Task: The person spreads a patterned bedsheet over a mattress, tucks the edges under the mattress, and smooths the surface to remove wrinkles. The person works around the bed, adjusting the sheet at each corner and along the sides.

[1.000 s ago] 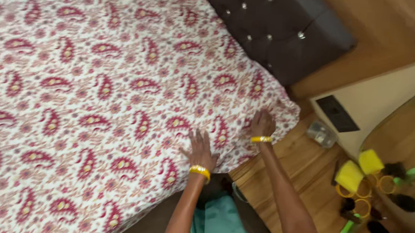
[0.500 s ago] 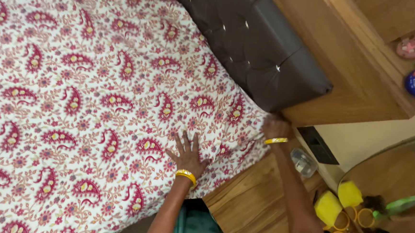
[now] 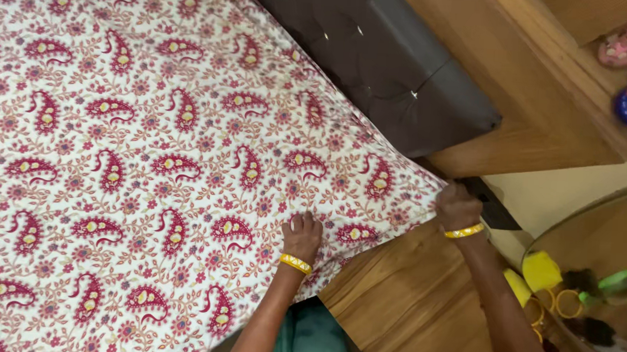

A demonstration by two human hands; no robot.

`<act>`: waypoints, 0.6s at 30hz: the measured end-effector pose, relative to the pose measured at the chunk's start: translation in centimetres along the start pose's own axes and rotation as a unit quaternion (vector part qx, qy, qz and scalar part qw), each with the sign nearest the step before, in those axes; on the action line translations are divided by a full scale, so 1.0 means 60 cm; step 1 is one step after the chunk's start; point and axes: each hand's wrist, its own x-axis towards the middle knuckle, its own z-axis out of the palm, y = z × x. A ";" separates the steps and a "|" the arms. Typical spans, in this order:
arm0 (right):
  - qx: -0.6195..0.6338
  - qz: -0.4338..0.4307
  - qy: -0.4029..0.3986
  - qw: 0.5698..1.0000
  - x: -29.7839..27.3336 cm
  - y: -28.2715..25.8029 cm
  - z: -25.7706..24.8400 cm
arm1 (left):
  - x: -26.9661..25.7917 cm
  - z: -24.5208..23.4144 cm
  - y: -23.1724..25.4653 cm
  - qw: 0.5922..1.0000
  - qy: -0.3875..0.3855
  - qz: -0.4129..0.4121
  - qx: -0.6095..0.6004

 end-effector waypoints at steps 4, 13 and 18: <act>0.017 0.005 -0.041 0.999 -0.008 -0.039 0.024 | 0.010 -0.021 0.020 1.000 -0.021 0.005 0.016; 0.208 0.048 0.074 0.974 -0.024 -0.163 0.040 | -0.017 -0.009 0.043 0.999 -0.029 -0.012 -0.043; 0.115 0.078 -0.014 0.990 0.052 -0.164 0.084 | 0.005 0.008 0.064 0.992 -0.074 -0.048 -0.089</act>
